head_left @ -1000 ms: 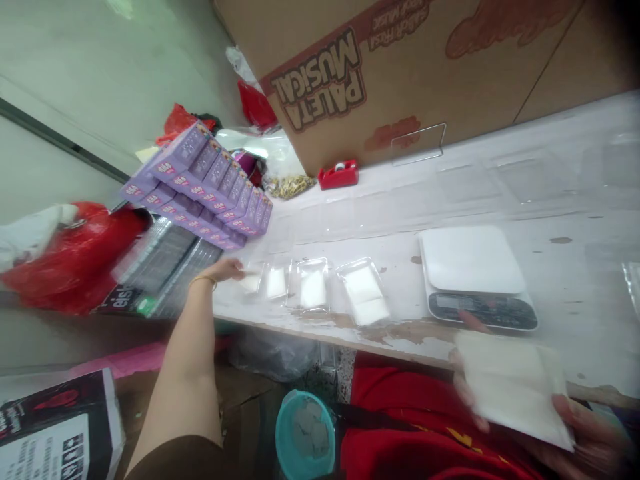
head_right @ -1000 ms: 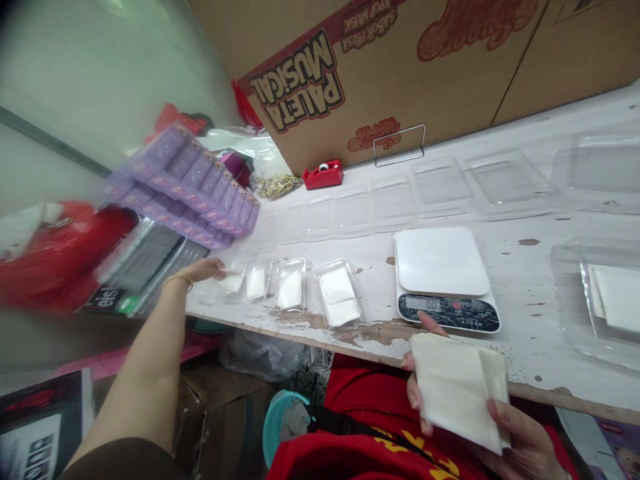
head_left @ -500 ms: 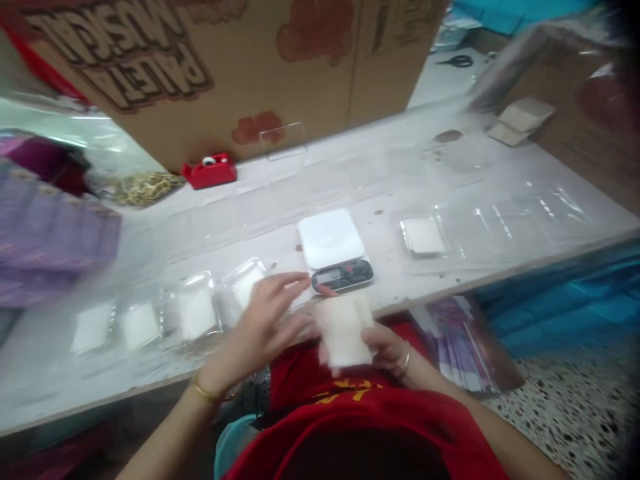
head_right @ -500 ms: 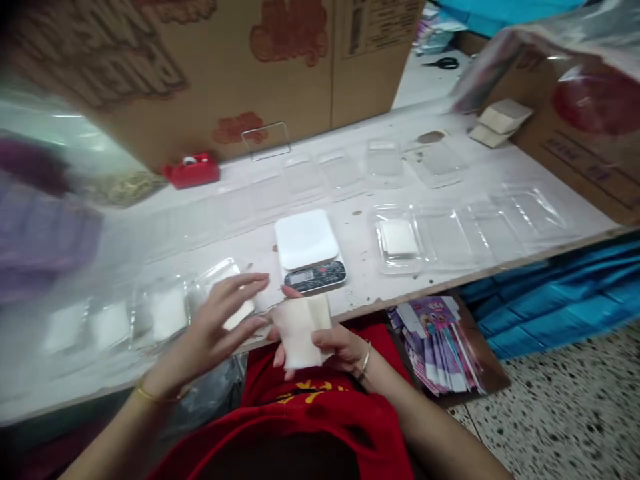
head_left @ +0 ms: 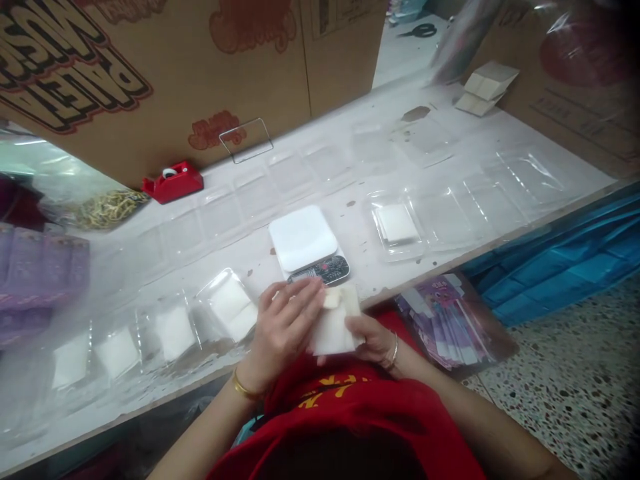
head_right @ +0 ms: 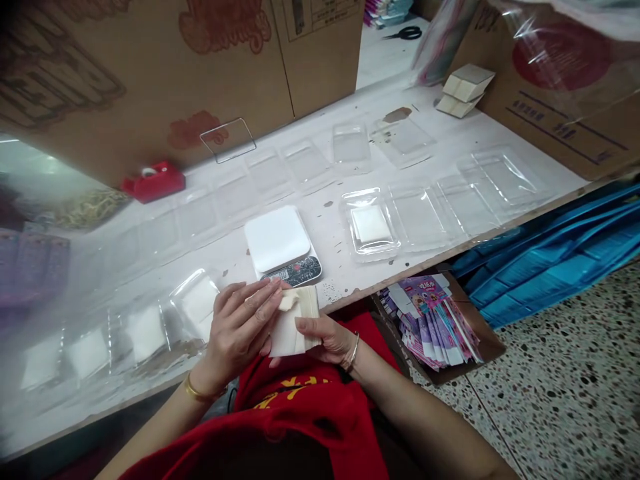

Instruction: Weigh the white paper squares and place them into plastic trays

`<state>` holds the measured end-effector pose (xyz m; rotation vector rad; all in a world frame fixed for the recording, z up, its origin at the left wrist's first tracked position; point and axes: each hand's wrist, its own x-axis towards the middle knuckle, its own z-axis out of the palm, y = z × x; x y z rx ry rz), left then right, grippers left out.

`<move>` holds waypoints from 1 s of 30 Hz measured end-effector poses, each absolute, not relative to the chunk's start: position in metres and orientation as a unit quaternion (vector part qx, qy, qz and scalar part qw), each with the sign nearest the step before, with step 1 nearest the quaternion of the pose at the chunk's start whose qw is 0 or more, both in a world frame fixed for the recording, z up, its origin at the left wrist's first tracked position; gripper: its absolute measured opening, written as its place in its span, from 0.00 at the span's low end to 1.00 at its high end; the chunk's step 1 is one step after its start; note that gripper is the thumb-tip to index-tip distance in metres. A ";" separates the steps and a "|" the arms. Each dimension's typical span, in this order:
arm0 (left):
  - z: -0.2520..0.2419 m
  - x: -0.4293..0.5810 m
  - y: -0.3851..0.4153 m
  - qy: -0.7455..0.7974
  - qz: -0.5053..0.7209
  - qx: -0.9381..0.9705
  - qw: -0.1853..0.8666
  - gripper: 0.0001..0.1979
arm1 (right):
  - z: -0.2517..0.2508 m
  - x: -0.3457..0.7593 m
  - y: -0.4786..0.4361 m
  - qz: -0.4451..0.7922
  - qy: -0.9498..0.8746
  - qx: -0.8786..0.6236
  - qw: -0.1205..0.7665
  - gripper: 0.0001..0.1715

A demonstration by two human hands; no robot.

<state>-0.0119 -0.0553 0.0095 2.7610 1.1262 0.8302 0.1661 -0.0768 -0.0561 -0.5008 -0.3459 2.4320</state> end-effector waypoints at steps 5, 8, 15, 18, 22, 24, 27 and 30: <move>0.007 -0.009 -0.047 0.342 0.250 0.906 0.005 0.22 | -0.060 0.167 -0.073 0.909 -0.126 -0.186 0.352 0.38; 0.005 -0.006 -0.041 0.328 0.259 0.909 0.015 0.19 | -0.061 0.168 -0.072 0.906 -0.124 -0.186 0.360 0.37; 0.008 0.001 -0.025 0.357 0.293 0.878 0.125 0.08 | -0.052 0.175 -0.059 0.895 -0.138 -0.153 0.395 0.45; 0.011 -0.006 -0.001 0.392 0.264 0.843 0.259 0.07 | -0.053 0.180 -0.053 0.885 -0.154 -0.155 0.412 0.42; 0.005 -0.023 0.056 0.474 0.207 0.803 0.296 0.06 | -0.058 0.190 -0.051 0.868 -0.163 -0.172 0.437 0.40; -0.002 -0.030 0.085 0.497 0.174 0.799 0.289 0.07 | -0.058 0.194 -0.052 0.861 -0.164 -0.180 0.447 0.44; -0.012 -0.034 0.114 0.511 0.115 0.805 0.279 0.09 | -0.055 0.198 -0.053 0.859 -0.162 -0.186 0.448 0.48; -0.013 -0.030 0.116 0.507 0.098 0.834 0.193 0.11 | -0.052 0.198 -0.053 0.859 -0.161 -0.183 0.451 0.46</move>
